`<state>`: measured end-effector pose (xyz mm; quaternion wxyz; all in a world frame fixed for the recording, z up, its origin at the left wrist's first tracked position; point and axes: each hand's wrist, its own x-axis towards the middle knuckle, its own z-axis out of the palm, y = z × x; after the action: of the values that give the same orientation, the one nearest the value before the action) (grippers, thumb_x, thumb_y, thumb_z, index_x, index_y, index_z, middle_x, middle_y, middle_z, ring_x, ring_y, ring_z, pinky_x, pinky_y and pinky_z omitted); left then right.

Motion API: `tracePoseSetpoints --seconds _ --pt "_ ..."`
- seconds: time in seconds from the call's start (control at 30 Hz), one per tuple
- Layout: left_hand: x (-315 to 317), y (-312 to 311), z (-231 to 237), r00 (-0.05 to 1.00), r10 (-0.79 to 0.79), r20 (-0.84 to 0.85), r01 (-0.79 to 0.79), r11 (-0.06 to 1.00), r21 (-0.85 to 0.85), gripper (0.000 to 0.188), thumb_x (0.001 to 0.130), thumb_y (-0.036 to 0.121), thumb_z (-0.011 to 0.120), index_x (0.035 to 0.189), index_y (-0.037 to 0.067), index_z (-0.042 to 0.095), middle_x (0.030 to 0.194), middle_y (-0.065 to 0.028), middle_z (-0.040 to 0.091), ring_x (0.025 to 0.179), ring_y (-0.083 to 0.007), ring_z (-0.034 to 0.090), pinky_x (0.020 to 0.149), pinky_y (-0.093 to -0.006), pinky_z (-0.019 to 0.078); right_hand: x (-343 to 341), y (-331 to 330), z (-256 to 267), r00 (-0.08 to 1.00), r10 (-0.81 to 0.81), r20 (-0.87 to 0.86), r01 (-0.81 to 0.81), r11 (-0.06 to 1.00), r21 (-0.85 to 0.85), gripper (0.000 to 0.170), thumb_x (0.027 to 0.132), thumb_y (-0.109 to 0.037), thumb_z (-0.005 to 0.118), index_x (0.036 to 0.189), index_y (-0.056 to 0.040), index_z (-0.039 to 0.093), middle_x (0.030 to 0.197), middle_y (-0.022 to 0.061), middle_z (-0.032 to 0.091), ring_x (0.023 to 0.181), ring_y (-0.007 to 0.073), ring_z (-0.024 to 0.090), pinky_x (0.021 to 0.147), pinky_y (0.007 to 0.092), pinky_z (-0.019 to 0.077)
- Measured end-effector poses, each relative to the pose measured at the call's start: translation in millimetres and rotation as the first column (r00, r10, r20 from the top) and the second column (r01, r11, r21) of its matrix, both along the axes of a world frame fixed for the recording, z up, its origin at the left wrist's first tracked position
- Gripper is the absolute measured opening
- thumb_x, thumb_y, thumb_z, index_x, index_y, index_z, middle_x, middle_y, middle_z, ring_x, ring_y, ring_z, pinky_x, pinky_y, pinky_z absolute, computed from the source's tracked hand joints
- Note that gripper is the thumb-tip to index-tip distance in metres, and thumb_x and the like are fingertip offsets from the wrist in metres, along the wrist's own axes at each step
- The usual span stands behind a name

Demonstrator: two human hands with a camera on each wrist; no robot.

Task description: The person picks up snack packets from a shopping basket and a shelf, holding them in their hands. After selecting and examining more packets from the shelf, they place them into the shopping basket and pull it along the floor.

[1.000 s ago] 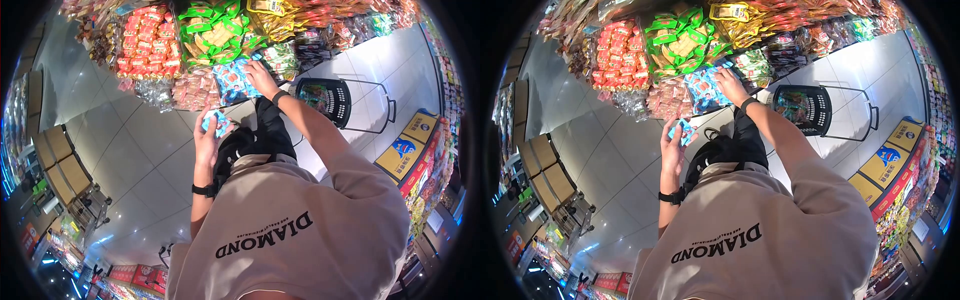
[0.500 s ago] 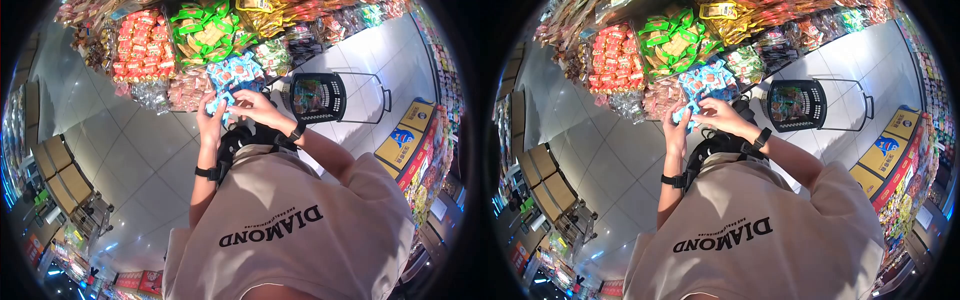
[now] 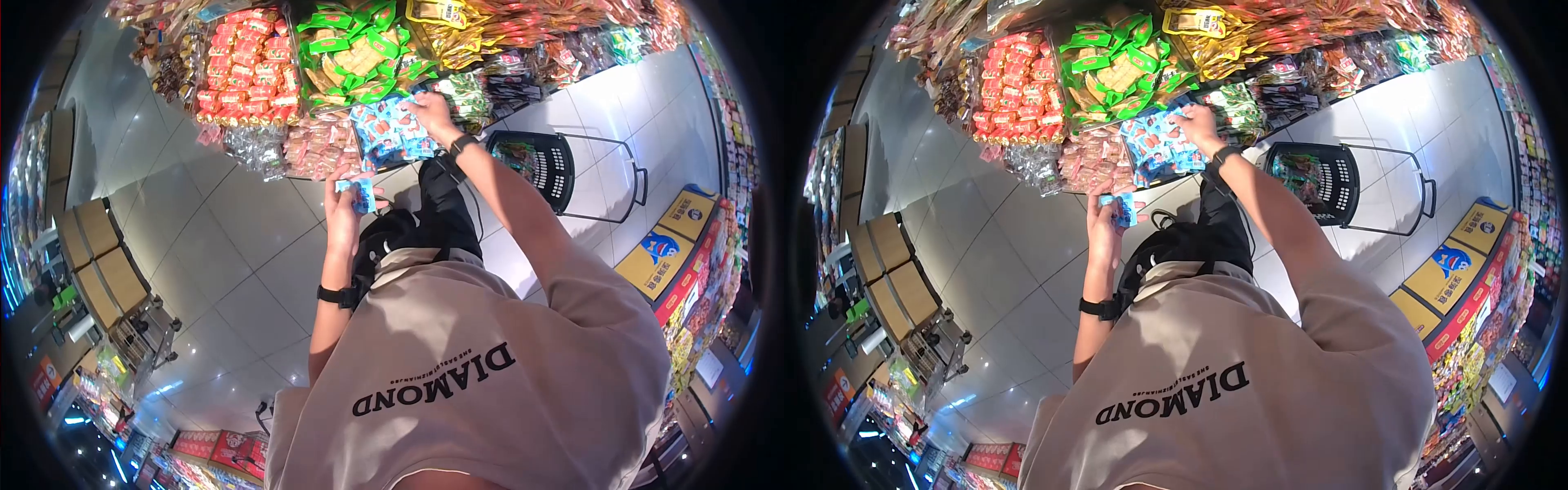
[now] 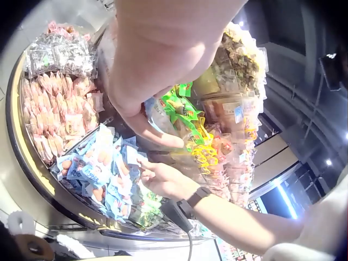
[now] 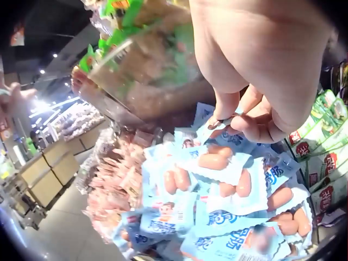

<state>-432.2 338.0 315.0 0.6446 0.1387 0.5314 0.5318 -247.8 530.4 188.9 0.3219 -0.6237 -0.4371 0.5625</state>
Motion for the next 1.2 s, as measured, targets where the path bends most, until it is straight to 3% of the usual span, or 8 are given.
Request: tracePoseSetpoints --seconds 0.27,0.33,0.43,0.53,0.67,0.8,0.83,1.2 --pt "8.6 3.9 13.6 0.996 0.006 0.091 -0.017 0.992 0.121 0.044 0.106 0.006 0.036 0.149 0.013 0.028 0.141 -0.0225 0.050 0.118 -0.0289 0.059 0.099 -0.0440 0.0531 5.8 -9.3 5.0 0.847 -0.116 0.519 -0.149 0.885 0.442 0.049 0.078 -0.025 0.084 0.105 0.0016 0.052 0.078 0.0085 0.061 0.076 0.0186 0.068 0.060 0.0300 0.0512" --pt "5.9 6.3 4.4 0.993 0.016 0.117 -0.036 0.985 0.170 0.045 0.105 0.005 0.037 0.149 0.013 0.028 0.142 -0.0214 0.051 0.122 -0.0246 0.056 0.100 -0.0374 0.0485 -4.2 -40.6 20.9 0.974 0.086 -0.211 0.000 0.926 0.379 0.034 0.088 -0.022 0.075 0.107 -0.0005 0.057 0.088 0.0028 0.059 0.069 0.0120 0.059 0.061 0.0253 0.0477" --pt "7.4 14.6 -0.5 0.994 -0.028 0.104 0.010 0.986 0.167 0.045 0.105 0.008 0.040 0.148 0.013 0.030 0.144 -0.0176 0.051 0.126 -0.0224 0.052 0.105 -0.0363 0.0418 -11.0 -101.4 116.3 0.843 0.346 -0.411 -0.448 0.875 -0.183 0.021 0.094 -0.024 0.068 0.108 -0.0078 0.065 0.080 -0.0034 0.059 0.067 0.0037 0.053 0.055 0.0191 0.0389" --pt "9.9 24.7 -9.9 0.991 -0.132 0.026 0.126 0.978 0.169 0.049 0.105 0.012 0.044 0.151 0.015 0.028 0.148 -0.0147 0.048 0.133 -0.0236 0.046 0.111 -0.0401 0.0367 -20.7 -130.6 111.3 0.844 0.378 -0.380 -0.436 0.896 -0.077 0.019 0.094 -0.019 0.068 0.108 -0.0052 0.064 0.083 -0.0037 0.060 0.068 0.0029 0.050 0.057 0.0213 0.0392" --pt "4.1 28.4 -19.7 0.984 -0.080 -0.162 0.096 0.991 0.093 0.064 0.102 0.034 0.054 0.156 0.018 0.024 0.153 -0.0128 0.041 0.140 -0.0243 0.038 0.115 -0.0445 0.0284 -26.8 -97.8 68.0 0.962 0.209 -0.176 -0.199 0.977 0.073 0.010 0.095 -0.014 0.067 0.095 -0.0036 0.069 0.081 -0.0035 0.065 0.068 0.0020 0.051 0.057 0.0235 0.0426" --pt "-21.5 18.0 -32.4 0.957 -0.169 -0.236 0.180 0.983 0.028 0.052 0.103 0.029 0.052 0.150 0.011 0.039 0.145 -0.0155 0.050 0.137 -0.0244 0.043 0.115 -0.0417 0.0288 -29.3 -25.5 -12.4 0.923 0.040 0.383 -0.165 0.940 0.298 0.022 0.083 -0.021 0.078 0.086 0.0005 0.071 0.068 0.0135 0.069 0.058 0.0237 0.063 0.057 0.0359 0.0482" --pt "-25.1 11.9 -32.1 0.939 -0.238 -0.247 0.241 0.970 -0.019 0.051 0.103 0.034 0.052 0.148 0.013 0.043 0.144 -0.0130 0.052 0.138 -0.0245 0.043 0.115 -0.0462 0.0268 -34.0 -15.2 -21.4 0.957 0.013 0.290 -0.068 0.982 0.178 0.029 0.078 -0.023 0.082 0.086 0.0023 0.069 0.075 0.0194 0.070 0.068 0.0355 0.067 0.065 0.0401 0.0521" --pt "-33.4 -11.5 -44.8 0.961 -0.155 -0.229 0.147 0.988 -0.054 0.036 0.099 0.020 0.061 0.131 0.004 0.056 0.127 -0.0115 0.064 0.116 -0.0215 0.060 0.099 -0.0356 0.0469 -42.6 -7.8 3.3 0.792 0.005 0.611 -0.155 0.969 0.193 0.062 0.080 -0.029 0.081 0.113 0.0120 0.048 0.086 0.0295 0.068 0.087 0.0460 0.067 0.076 0.0507 0.0547"
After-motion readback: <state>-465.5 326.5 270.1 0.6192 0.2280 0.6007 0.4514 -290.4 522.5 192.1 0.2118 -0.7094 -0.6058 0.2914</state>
